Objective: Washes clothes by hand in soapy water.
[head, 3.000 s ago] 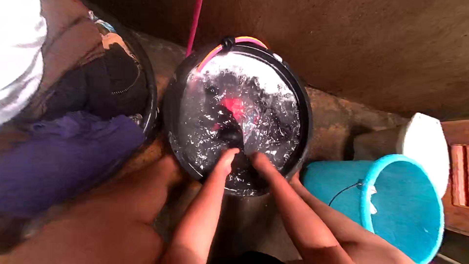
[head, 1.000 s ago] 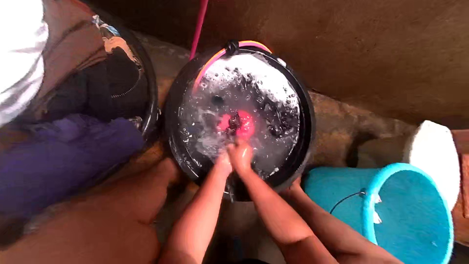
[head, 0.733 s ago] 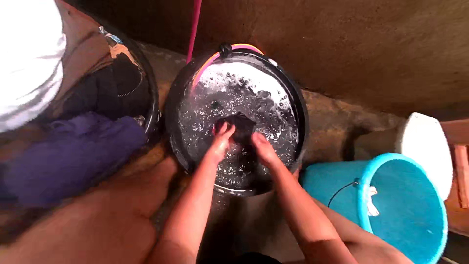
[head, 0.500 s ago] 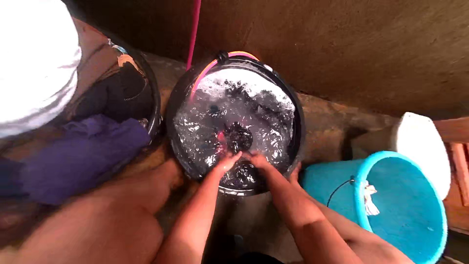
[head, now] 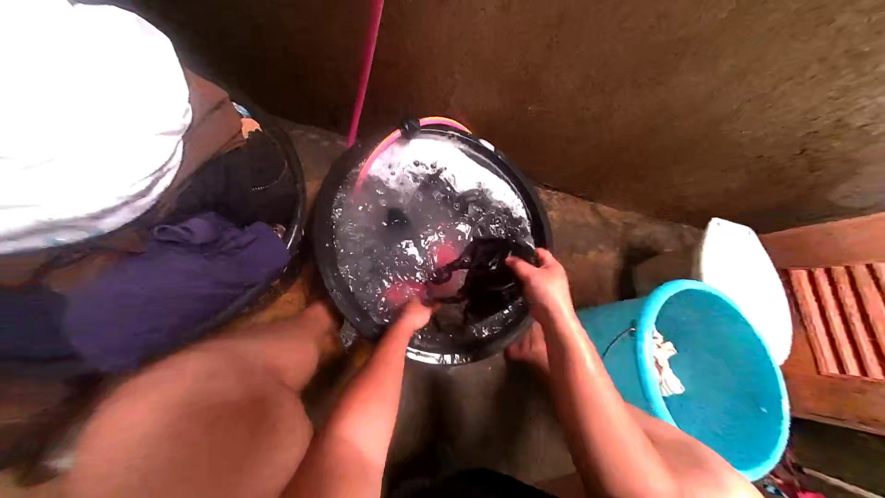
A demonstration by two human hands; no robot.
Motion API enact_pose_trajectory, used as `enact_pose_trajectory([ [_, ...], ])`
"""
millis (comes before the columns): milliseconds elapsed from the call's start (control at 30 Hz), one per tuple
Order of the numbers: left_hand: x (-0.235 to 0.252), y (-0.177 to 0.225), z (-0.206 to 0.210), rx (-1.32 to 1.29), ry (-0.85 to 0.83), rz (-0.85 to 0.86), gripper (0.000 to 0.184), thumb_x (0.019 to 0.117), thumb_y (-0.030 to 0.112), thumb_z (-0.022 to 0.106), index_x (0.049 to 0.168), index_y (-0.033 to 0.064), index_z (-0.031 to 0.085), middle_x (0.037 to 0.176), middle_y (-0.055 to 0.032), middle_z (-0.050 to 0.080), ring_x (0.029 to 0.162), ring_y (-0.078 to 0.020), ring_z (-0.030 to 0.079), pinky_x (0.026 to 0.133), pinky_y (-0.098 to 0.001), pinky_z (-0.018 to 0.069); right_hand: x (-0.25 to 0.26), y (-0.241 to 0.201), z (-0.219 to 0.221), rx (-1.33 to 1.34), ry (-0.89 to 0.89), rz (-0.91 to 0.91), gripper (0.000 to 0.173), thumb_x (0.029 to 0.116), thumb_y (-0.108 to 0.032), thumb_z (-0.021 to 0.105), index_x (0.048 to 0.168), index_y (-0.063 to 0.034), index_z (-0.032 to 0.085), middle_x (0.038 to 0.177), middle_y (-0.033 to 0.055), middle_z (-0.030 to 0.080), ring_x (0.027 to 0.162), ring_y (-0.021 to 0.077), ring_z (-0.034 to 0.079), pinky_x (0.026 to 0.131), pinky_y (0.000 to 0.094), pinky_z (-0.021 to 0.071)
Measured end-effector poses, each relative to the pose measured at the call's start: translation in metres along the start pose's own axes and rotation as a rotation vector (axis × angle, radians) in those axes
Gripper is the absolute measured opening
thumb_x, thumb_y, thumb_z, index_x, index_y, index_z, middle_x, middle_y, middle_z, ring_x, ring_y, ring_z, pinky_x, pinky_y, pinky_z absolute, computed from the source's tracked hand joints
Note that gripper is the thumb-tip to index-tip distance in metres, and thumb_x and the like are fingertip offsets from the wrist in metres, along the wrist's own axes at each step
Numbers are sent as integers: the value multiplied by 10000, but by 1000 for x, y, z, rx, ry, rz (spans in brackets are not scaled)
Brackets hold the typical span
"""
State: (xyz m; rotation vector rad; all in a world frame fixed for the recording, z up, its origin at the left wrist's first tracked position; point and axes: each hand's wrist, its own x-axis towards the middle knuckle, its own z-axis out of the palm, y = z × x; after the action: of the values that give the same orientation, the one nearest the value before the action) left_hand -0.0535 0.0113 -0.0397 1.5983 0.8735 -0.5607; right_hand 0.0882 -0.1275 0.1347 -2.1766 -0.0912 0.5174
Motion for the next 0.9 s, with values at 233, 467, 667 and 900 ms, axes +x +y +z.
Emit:
enact_pose_trajectory([
  [233, -50, 31, -25, 349, 157, 3, 588, 948, 418, 678, 1450, 125, 589, 1566, -198, 457, 1490, -404, 357, 1201, -634, 285, 14, 96, 74, -243, -70, 389, 595, 855, -73, 737, 1399, -4, 504, 1407, 320, 510, 1297, 460, 521, 1000, 610, 492],
  [467, -100, 106, -29, 328, 21, 488, 1287, 682, 341, 962, 1662, 162, 148, 1664, -203, 284, 1498, -377, 363, 1206, -561, 351, -20, -60, 4, -232, -168, -145, 546, 818, -29, 770, 1335, 2, 596, 1371, 279, 559, 1238, 410, 580, 1006, 589, 506],
  [667, -173, 202, -68, -142, 219, 535, 523, 986, 421, 672, 1306, 9, 630, 1202, -215, 695, 1134, -329, 671, 1005, -568, 523, -49, -127, -83, 440, -156, -243, 498, 1007, -300, 674, 1404, -79, 471, 1315, 151, 565, 979, 283, 696, 784, 486, 629],
  [900, -209, 240, -86, -825, 58, 510, 387, 1056, 352, 534, 1332, 84, 572, 1150, -122, 693, 995, -236, 692, 833, -430, 591, -32, -103, -53, 775, -515, 93, 816, 975, -763, 379, 1575, -211, 341, 1433, 211, 542, 1182, 420, 626, 870, 614, 572],
])
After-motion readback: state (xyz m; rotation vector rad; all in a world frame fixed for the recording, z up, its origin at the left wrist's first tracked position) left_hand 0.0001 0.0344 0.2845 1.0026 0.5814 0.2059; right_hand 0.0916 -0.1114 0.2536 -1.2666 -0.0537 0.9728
